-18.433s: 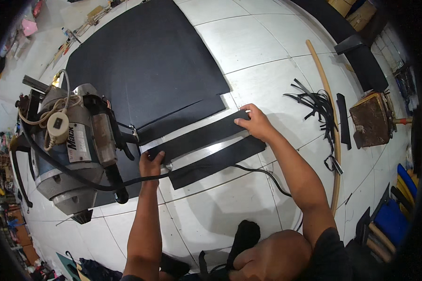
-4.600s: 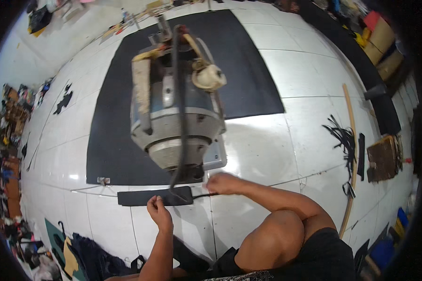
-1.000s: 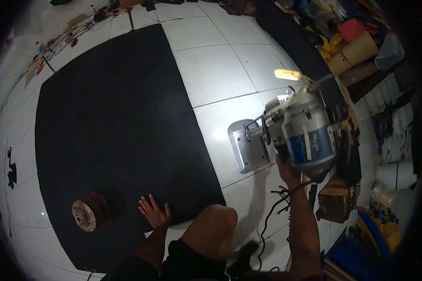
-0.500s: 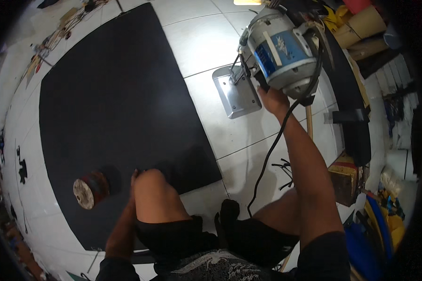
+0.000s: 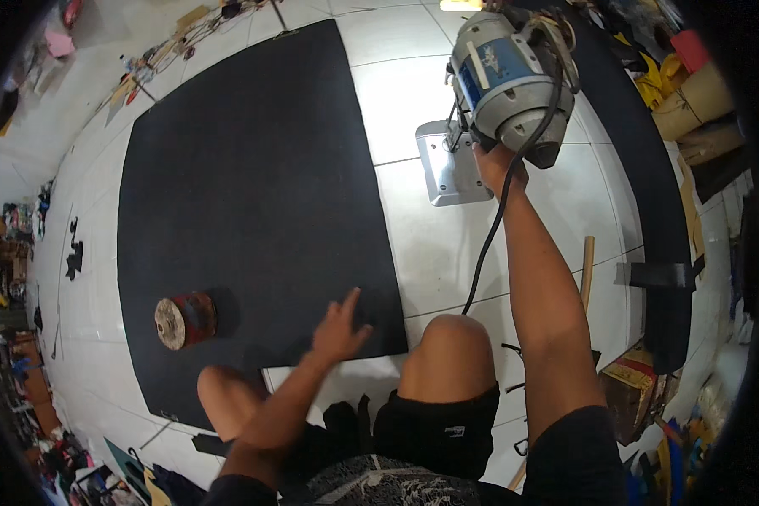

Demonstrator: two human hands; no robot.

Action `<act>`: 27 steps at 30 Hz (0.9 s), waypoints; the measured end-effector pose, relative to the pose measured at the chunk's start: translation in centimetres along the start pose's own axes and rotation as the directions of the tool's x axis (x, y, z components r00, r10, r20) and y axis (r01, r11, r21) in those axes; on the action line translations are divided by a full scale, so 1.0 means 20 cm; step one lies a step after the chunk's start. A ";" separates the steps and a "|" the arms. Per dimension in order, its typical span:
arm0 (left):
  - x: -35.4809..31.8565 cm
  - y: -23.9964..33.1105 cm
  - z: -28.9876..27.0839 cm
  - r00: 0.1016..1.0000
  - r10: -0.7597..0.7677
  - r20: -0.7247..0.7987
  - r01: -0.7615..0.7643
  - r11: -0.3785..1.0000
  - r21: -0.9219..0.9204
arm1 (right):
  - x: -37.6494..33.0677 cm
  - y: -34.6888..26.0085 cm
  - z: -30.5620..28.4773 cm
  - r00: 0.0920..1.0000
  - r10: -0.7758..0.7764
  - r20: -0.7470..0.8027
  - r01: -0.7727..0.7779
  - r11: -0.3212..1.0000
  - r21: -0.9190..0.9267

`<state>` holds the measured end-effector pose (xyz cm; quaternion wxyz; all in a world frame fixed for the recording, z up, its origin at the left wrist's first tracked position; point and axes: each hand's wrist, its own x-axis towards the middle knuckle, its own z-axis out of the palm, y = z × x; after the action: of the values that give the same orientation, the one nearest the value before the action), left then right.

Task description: Cutting strips from a large sheet of black foam or synthetic textile using a vertical cutting machine.

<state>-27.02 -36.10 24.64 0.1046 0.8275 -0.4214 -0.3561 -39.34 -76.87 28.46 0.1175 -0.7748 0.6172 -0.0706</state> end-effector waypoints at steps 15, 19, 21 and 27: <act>0.64 0.07 0.08 0.982 0.008 -0.187 0.030 0.979 0.201 | 0.17 -0.07 -0.03 0.998 0.059 0.026 -0.059 0.998 0.001; 0.82 0.17 -0.05 0.985 -0.168 0.034 0.147 0.931 0.335 | 0.17 -0.07 -0.01 0.999 0.037 -0.027 -0.036 0.999 0.037; 0.86 0.20 -0.07 0.979 -0.187 0.078 0.154 0.938 0.310 | 0.18 -0.05 0.02 0.998 0.037 -0.048 -0.038 0.999 -0.003; 0.90 0.18 -0.08 0.967 -0.202 0.153 0.152 0.946 0.287 | 0.23 -0.02 0.05 0.995 -0.016 -0.094 0.024 0.997 0.076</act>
<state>-21.16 -52.39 18.57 -0.0815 0.8328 -0.3980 -0.3760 -37.63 -81.11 27.36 0.1177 -0.7717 0.6110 -0.1315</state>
